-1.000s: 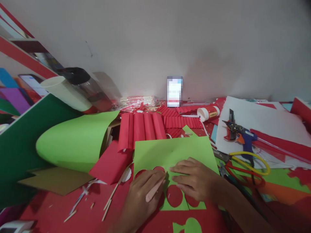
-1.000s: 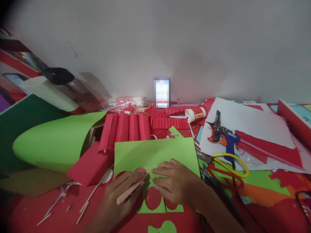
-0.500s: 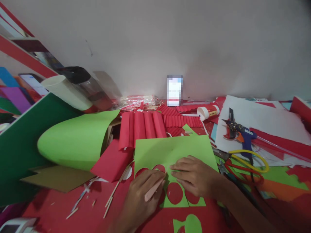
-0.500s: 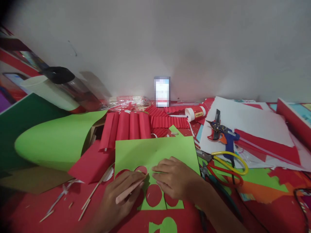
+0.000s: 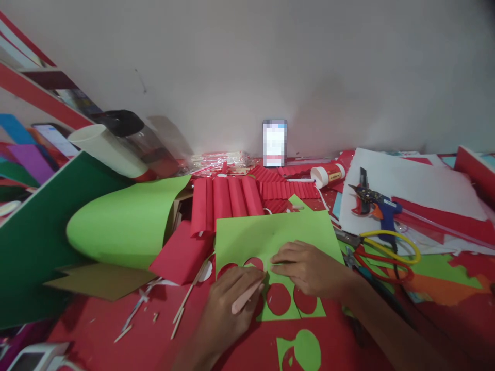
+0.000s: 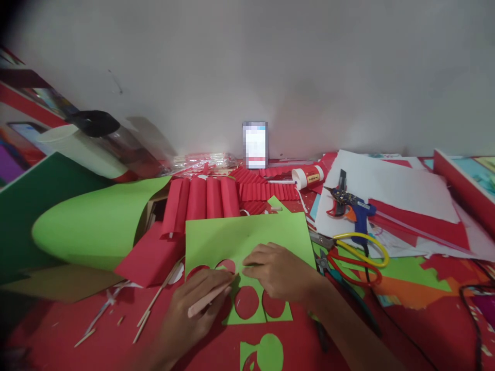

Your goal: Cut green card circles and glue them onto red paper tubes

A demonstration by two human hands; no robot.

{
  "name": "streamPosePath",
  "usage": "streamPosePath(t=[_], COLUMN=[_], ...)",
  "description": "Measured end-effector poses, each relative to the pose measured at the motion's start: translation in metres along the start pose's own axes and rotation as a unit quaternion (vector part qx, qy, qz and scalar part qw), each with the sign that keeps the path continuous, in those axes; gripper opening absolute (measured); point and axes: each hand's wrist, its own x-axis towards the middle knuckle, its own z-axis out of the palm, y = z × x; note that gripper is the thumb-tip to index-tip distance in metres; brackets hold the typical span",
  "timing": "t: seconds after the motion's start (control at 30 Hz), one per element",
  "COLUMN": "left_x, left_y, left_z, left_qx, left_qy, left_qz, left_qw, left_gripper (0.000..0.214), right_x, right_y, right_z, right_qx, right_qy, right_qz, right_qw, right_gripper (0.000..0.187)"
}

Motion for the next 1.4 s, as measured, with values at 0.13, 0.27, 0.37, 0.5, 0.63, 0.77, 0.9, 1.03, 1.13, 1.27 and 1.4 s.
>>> streamPosePath(t=[0.13,0.27,0.37,0.5,0.63,0.77,0.9,1.03,1.13,1.27,1.4], left_x=[0.000,-0.001,0.000,0.002,0.000,-0.001,0.002,0.003,0.000,-0.004,-0.006], left_y=[0.000,-0.002,-0.001,0.003,0.001,-0.001,0.004,0.005,0.004,0.006,0.010], left_z=[-0.001,0.001,0.000,-0.003,-0.003,0.000,-0.001,-0.003,-0.002,0.002,0.005], left_qx=[-0.009,0.001,0.003,-0.025,-0.034,-0.010,-0.012,-0.011,0.003,0.004,0.002], left_qy=[-0.005,0.006,-0.001,-0.017,-0.004,0.002,-0.023,-0.017,-0.009,-0.018,-0.023], left_qz=[-0.002,-0.016,-0.009,-0.004,-0.012,-0.015,0.011,0.014,0.006,0.002,0.006], left_qw=[1.000,1.000,1.000,1.000,0.999,1.000,1.000,1.000,1.000,1.000,1.000], left_gripper=[0.022,0.022,0.021,0.020,0.021,0.022,0.023,0.023,0.023,0.022,0.023], right_x=[0.005,0.008,0.008,0.008,0.008,0.007,0.007,0.007,0.007,0.006,0.006], right_y=[0.001,0.002,0.003,0.003,0.002,0.002,0.003,0.003,0.004,0.005,0.007], right_z=[-0.003,-0.006,-0.006,-0.005,-0.004,-0.004,-0.004,-0.003,-0.002,0.000,-0.001], right_qx=[-0.009,-0.009,0.004,0.017,0.024,0.029,0.019,-0.008,-0.010,0.005,0.010], right_qy=[-0.006,-0.003,0.002,0.012,0.020,0.020,0.019,0.009,0.002,0.007,0.006], right_qz=[-0.015,-0.023,-0.020,-0.012,-0.008,-0.006,-0.013,-0.027,-0.030,-0.021,-0.020], right_qw=[1.000,1.000,1.000,1.000,0.999,0.999,1.000,1.000,0.999,1.000,1.000], right_gripper=[0.028,0.030,0.032,0.033,0.033,0.032,0.032,0.029,0.029,0.028,0.026])
